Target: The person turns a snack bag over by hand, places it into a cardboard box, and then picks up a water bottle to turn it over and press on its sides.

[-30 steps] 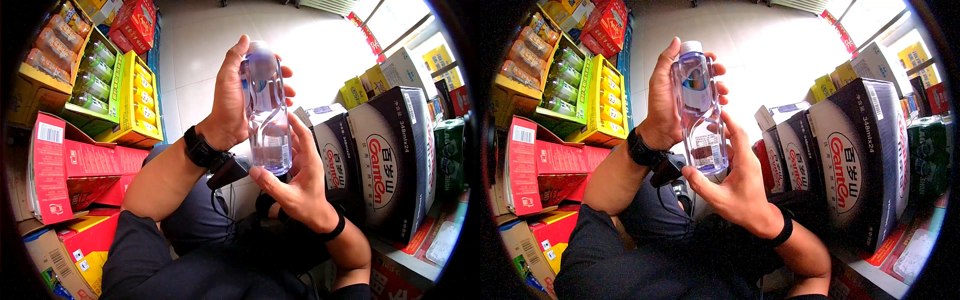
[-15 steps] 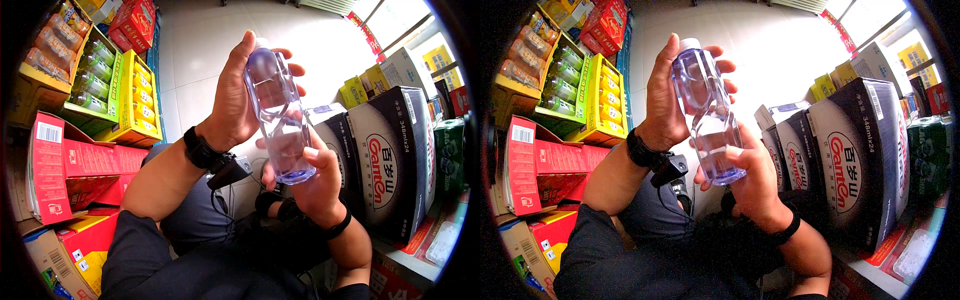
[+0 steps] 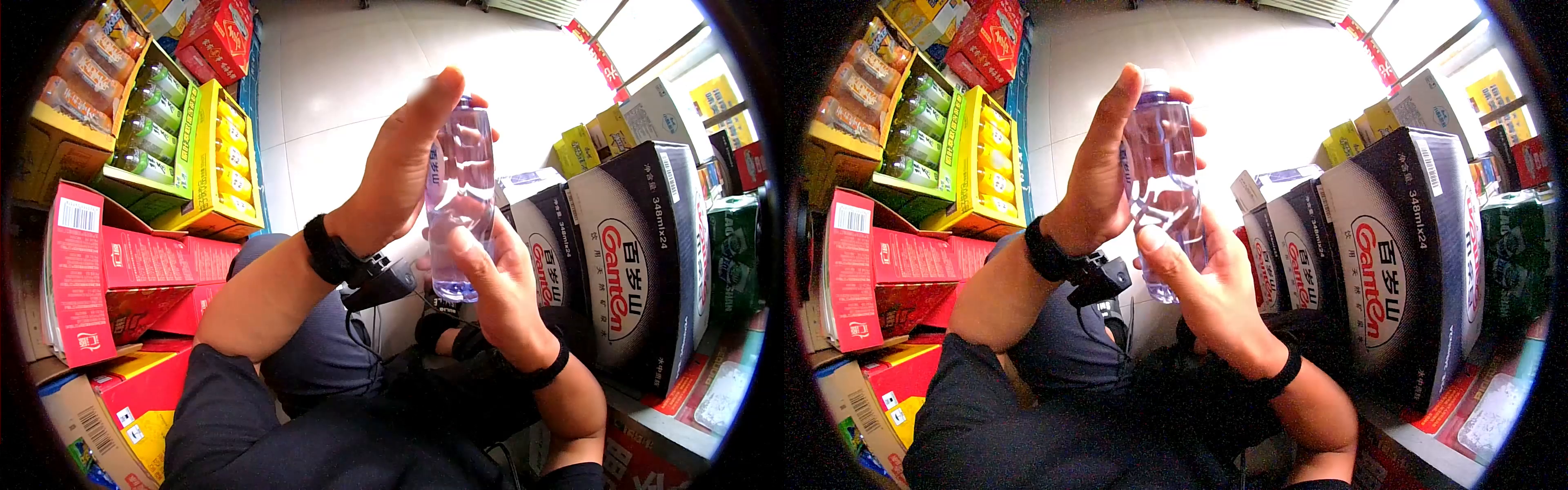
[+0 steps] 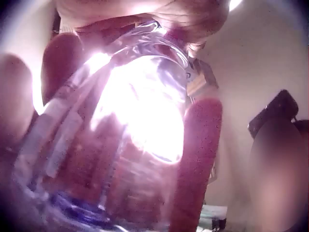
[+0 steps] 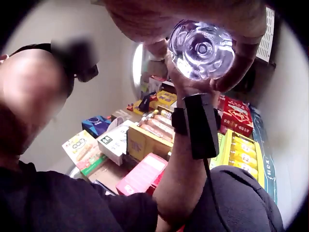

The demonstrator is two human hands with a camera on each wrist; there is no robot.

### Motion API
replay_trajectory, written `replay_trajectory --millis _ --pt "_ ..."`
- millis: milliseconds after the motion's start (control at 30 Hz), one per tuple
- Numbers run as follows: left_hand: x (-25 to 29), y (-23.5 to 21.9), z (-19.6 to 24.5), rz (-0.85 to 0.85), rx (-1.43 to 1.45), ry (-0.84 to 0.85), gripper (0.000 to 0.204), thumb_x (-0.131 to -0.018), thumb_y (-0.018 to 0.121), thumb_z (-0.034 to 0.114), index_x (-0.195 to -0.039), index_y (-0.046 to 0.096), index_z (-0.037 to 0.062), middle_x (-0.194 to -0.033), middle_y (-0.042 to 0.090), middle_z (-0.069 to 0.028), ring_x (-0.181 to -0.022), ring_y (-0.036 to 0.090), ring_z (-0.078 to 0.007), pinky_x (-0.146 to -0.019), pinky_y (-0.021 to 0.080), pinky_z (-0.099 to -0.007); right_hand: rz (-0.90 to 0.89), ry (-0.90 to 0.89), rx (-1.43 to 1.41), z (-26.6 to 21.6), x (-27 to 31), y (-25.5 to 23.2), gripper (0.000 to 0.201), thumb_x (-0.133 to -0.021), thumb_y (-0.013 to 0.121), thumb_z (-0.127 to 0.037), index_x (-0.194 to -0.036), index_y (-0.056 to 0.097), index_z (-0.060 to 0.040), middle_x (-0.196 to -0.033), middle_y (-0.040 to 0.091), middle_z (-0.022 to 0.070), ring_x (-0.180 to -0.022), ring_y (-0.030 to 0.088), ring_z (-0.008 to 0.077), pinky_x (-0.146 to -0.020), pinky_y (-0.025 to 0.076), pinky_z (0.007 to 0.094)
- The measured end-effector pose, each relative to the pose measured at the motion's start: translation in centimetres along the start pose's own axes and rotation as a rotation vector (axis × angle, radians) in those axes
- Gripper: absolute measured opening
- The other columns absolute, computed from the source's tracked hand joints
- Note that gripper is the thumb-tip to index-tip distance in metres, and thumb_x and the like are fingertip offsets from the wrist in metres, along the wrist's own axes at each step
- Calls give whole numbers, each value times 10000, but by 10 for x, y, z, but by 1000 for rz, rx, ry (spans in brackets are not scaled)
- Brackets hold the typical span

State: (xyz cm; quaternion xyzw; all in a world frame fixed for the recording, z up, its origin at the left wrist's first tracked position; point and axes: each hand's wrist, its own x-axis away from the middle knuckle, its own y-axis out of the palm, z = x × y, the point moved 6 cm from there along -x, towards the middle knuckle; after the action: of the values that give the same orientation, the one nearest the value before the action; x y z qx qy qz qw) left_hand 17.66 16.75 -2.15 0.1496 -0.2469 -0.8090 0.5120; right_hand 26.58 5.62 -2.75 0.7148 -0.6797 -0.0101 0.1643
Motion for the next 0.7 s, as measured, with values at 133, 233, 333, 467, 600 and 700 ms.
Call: replay_trajectory --millis 133,233,333,467,600,700 --pt "1 7 0 -86 -8 37 779 -941 399 756 -1186 608 46 -1005 712 -155 -837 735 -262 -768 611 -376 -4 46 -117 3 3 0 511 -999 590 -400 -1283 496 13 -998 675 138 -816 693 193 -742 581 308" --pt "3 12 1 -151 34 34 746 -973 361 718 -1171 604 41 -1003 713 -179 -822 739 -266 -751 619 -393 -67 97 -172 3 5 3 626 -999 459 -551 -1263 470 17 -946 690 237 -750 721 293 -705 614 378" --pt "4 12 0 -186 39 45 690 -985 391 679 -1153 608 46 -982 714 -186 -809 740 -249 -728 626 -384 -137 120 -228 4 4 4 617 -1002 424 -540 -1273 462 13 -954 688 244 -748 720 292 -711 616 386" --pt "3 6 -4 -134 -10 49 650 -987 424 651 -1150 613 51 -957 718 -177 -793 736 -222 -710 628 -366 -123 161 -324 10 0 2 598 -1008 391 -520 -1286 490 0 -983 686 219 -748 721 297 -687 607 398" --pt "4 5 -6 -70 -4 26 623 -996 427 627 -1149 619 54 -932 722 -161 -772 727 -201 -702 624 -350 -101 204 -372 17 -1 -1 656 -1009 380 -593 -1286 509 -12 -968 685 191 -742 723 293 -683 605 389" --pt "4 6 -6 -81 -12 9 616 -1012 401 617 -1158 618 59 -919 725 -154 -784 723 -193 -716 612 -334 -90 193 -377 17 -2 -1 687 -1002 375 -628 -1279 517 -15 -962 686 189 -736 724 288 -689 608 382"
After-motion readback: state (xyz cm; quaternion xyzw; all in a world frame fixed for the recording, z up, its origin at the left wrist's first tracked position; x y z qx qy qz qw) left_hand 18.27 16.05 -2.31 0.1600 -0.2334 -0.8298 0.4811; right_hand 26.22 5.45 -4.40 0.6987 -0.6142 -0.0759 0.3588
